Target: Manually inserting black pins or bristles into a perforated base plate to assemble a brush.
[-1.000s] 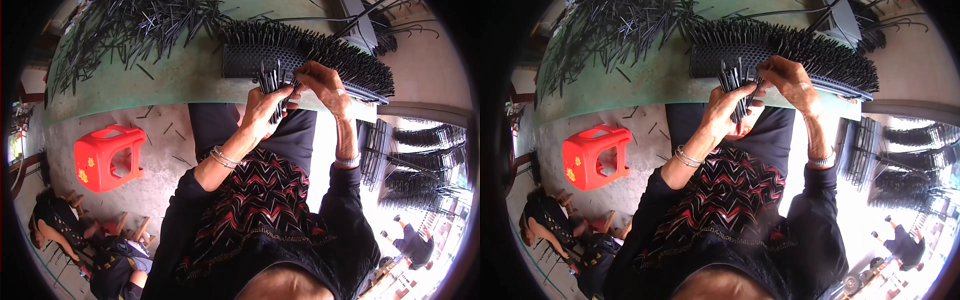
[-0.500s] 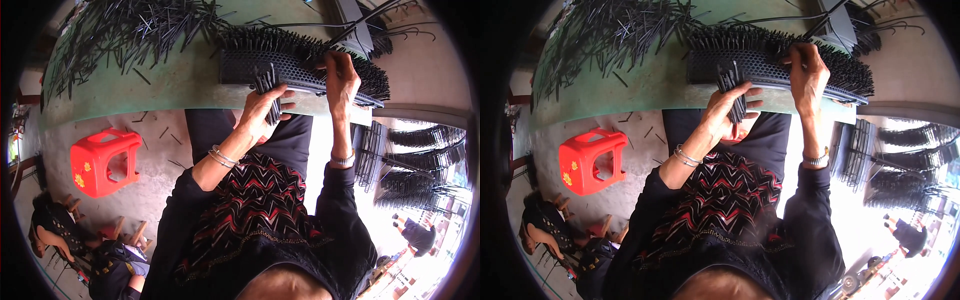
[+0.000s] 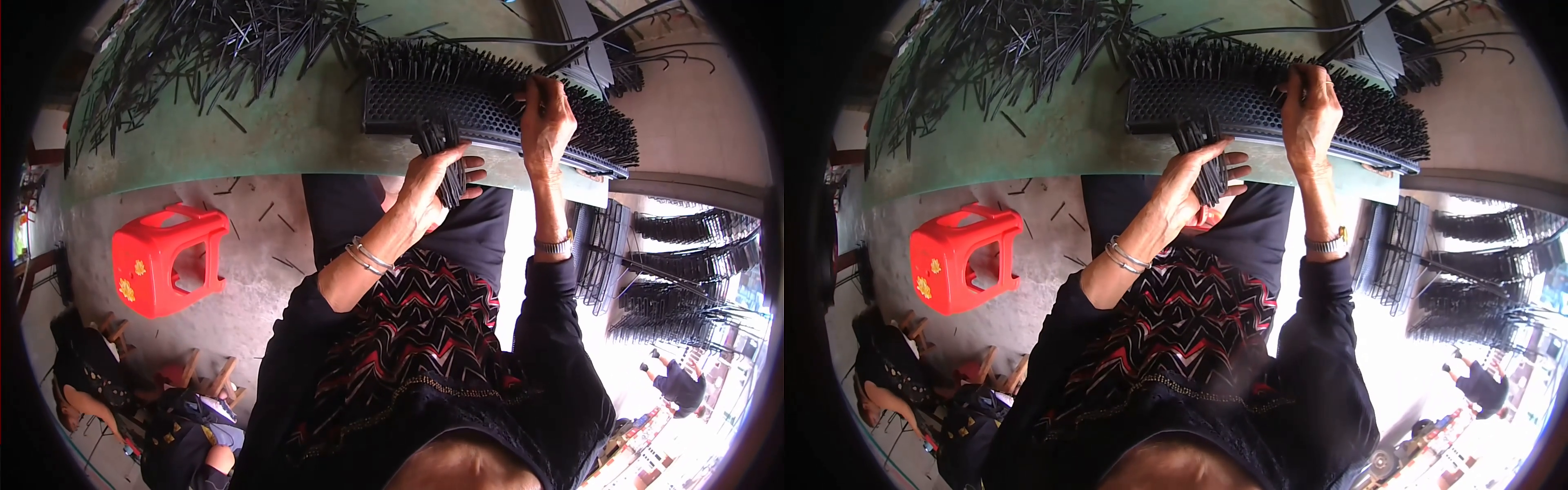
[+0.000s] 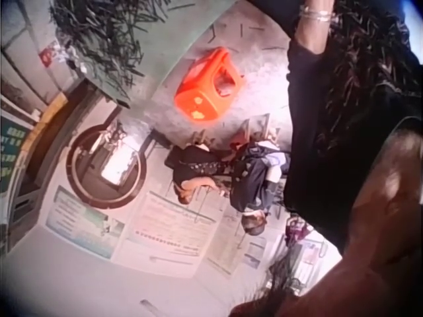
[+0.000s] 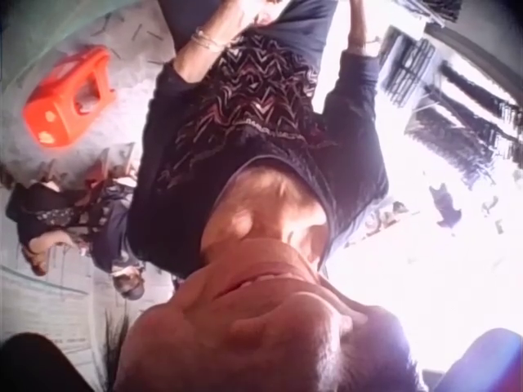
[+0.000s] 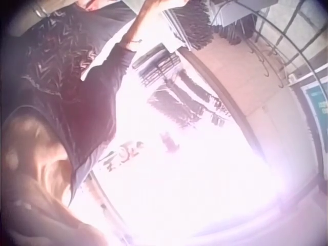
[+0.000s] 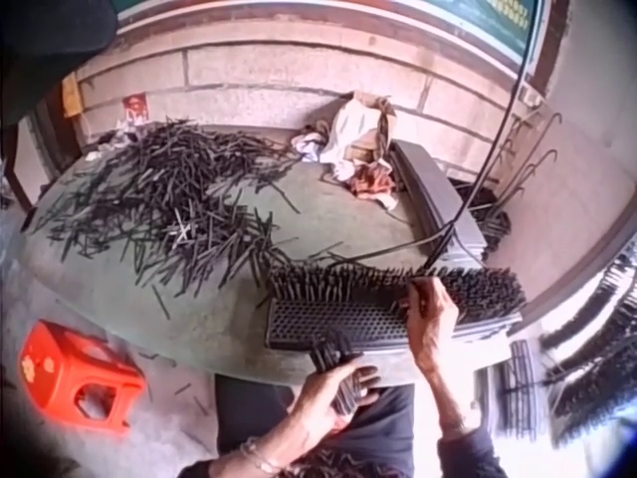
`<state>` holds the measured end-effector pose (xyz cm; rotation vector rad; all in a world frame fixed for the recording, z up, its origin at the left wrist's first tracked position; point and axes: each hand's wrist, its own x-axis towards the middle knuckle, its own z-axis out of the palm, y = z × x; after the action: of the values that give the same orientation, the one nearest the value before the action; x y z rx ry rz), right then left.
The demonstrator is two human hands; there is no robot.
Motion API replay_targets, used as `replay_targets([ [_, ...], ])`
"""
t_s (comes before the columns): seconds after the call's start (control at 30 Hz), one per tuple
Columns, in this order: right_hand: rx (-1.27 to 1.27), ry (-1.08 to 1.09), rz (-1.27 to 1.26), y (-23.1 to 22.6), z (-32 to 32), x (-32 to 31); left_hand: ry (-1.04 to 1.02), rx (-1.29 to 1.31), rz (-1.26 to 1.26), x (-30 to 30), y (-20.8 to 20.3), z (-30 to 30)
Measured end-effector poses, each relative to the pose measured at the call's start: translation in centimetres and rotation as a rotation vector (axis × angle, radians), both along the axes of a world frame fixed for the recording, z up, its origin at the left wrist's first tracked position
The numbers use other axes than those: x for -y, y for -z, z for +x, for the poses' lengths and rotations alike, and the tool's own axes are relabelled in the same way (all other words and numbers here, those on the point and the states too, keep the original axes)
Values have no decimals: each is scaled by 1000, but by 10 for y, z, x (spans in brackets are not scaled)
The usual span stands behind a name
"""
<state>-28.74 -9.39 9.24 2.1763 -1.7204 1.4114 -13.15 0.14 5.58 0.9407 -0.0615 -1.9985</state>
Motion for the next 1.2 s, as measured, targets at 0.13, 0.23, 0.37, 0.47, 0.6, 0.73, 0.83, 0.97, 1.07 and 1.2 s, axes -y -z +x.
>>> replay_targets([
  [0.13, 14, -7, 55, -3, 0, -5, 8, 16, 6, 1, 2, 0],
  [0.23, -13, -16, 86, 0, -4, -2, -20, 3, -26, 0, 9, 1],
  [0.37, -90, -78, 96, 5, -4, 6, -58, -18, 9, -1, 11, -2],
  [0.47, -175, -50, 121, 1, 3, 4, -75, -32, 12, -2, 9, -1],
  [0.6, -310, 54, 114, 1, 6, 6, -95, 11, 31, -3, 5, 0],
  [0.73, -289, 99, 62, 8, 6, 7, -68, -1, -12, -2, 3, 1],
  [0.83, -294, 81, -34, 13, 5, 5, -68, 6, -42, -3, 1, 3],
  [0.97, -403, 157, -49, 14, 3, -2, -69, -7, -59, -4, -5, 5],
  [1.07, -436, 156, -24, 14, 1, -5, -49, 17, -81, -4, -9, 5],
  [1.2, -405, 131, -30, 13, 0, -12, -25, 18, -87, -3, -10, 6],
])
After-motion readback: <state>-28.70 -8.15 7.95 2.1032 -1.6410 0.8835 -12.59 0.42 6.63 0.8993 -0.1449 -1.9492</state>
